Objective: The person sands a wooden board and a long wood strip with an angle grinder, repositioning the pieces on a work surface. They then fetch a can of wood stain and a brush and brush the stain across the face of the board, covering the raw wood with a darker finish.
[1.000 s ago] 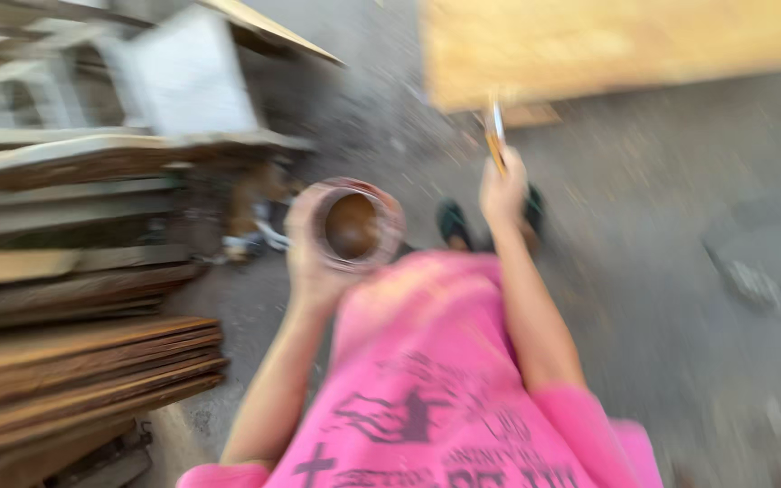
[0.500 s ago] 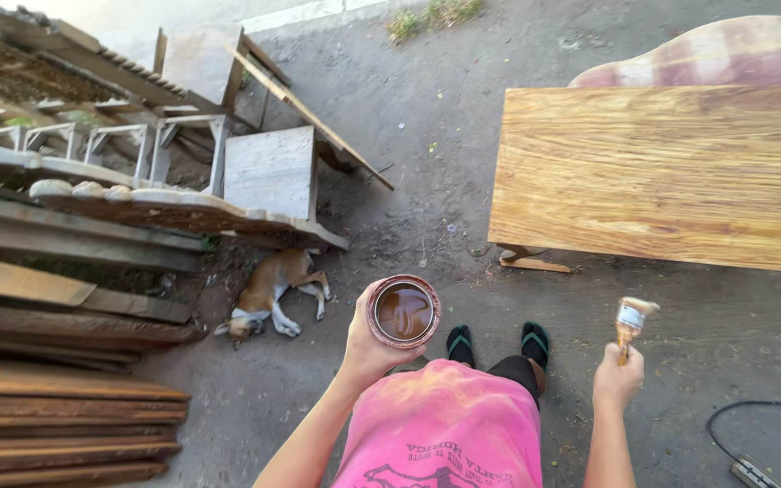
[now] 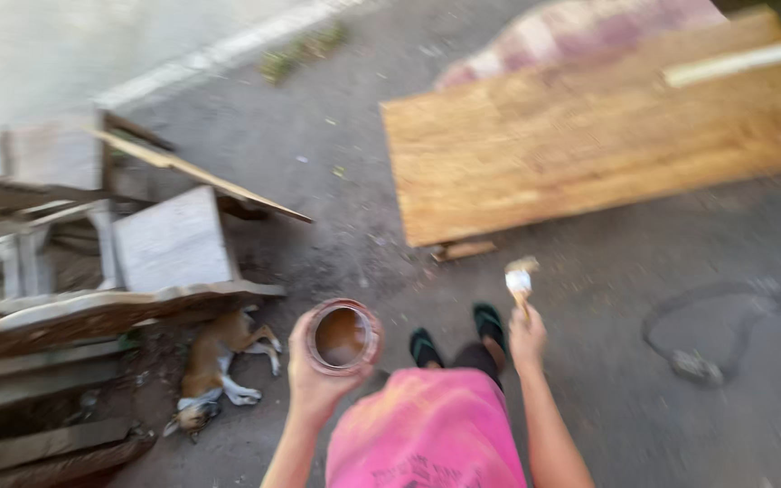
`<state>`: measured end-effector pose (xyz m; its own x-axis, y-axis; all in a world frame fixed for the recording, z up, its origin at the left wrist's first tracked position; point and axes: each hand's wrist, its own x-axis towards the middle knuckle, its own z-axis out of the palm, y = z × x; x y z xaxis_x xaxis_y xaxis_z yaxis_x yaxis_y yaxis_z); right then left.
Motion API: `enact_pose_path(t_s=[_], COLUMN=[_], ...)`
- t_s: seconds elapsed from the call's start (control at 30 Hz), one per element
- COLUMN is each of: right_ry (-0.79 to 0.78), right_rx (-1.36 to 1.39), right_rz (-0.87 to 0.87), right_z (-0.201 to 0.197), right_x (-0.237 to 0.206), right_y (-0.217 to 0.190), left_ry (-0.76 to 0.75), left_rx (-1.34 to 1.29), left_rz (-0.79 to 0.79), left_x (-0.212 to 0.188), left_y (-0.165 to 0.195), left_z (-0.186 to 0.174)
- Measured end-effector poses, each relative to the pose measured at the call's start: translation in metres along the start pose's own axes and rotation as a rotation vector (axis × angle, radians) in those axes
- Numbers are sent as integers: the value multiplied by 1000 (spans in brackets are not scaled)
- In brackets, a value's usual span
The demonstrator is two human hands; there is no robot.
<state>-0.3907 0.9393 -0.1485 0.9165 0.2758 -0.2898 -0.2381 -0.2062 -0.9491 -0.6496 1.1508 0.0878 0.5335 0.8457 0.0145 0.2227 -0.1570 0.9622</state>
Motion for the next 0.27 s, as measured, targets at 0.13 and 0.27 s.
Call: enact_pose_path(t_s=[0.13, 0.27], right_ry=[86, 260], right_rx=[-181, -171], right_rz=[-107, -227], right_z=[-21, -18], right_x=[15, 32], right_y=[-27, -58], left_ry=[-36, -59], left_rx=[-19, 49], left_rz=[47, 29], left_x=[-15, -24], left_y=[-16, -31], left_z=[6, 1])
